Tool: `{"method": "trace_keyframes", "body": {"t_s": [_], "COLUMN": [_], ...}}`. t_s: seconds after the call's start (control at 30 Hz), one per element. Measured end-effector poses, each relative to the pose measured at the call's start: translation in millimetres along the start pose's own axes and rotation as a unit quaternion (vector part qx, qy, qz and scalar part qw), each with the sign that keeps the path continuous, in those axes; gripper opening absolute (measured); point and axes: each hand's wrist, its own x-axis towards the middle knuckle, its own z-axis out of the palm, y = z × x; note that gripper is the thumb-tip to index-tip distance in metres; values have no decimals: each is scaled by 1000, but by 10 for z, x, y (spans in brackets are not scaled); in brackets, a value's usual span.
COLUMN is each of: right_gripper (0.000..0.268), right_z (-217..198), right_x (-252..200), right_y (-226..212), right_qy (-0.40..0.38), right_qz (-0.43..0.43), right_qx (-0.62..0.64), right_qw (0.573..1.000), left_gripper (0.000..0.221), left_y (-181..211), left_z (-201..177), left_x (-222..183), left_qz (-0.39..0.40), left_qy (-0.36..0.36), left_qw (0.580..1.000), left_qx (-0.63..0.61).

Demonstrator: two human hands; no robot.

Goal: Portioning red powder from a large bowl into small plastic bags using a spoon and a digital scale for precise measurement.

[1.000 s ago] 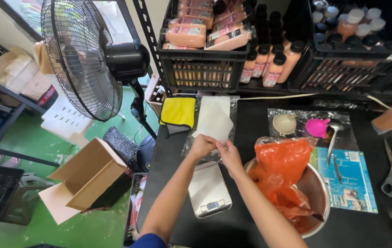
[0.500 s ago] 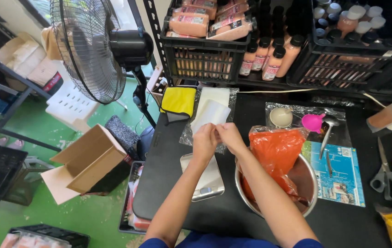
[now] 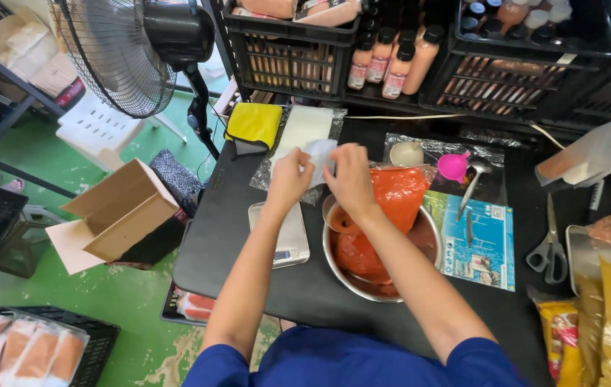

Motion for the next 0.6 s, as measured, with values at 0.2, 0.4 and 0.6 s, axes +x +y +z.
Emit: {"method": "trace_keyframes", "body": {"t_s": [0.2, 0.4, 0.6], "right_gripper": [8, 17, 19], "right_z": [417, -1126, -1614], "right_x": [-332, 284, 101], "right_y": [528, -29, 85], "right_qy": [-133, -258, -291], "right_qz": [-305, -169, 251], "right_qx": [-70, 67, 306], "right_qw": [940, 949, 871], "left_gripper": [17, 72, 26], "left_y": [169, 892, 36], "left_z": [119, -644, -406], "left_x": [-106, -415, -558], "left_qz": [3, -45, -243], "left_qy": [-85, -84, 85], "left_qw": [996, 991, 916], "left_qx": [28, -89, -309]}}
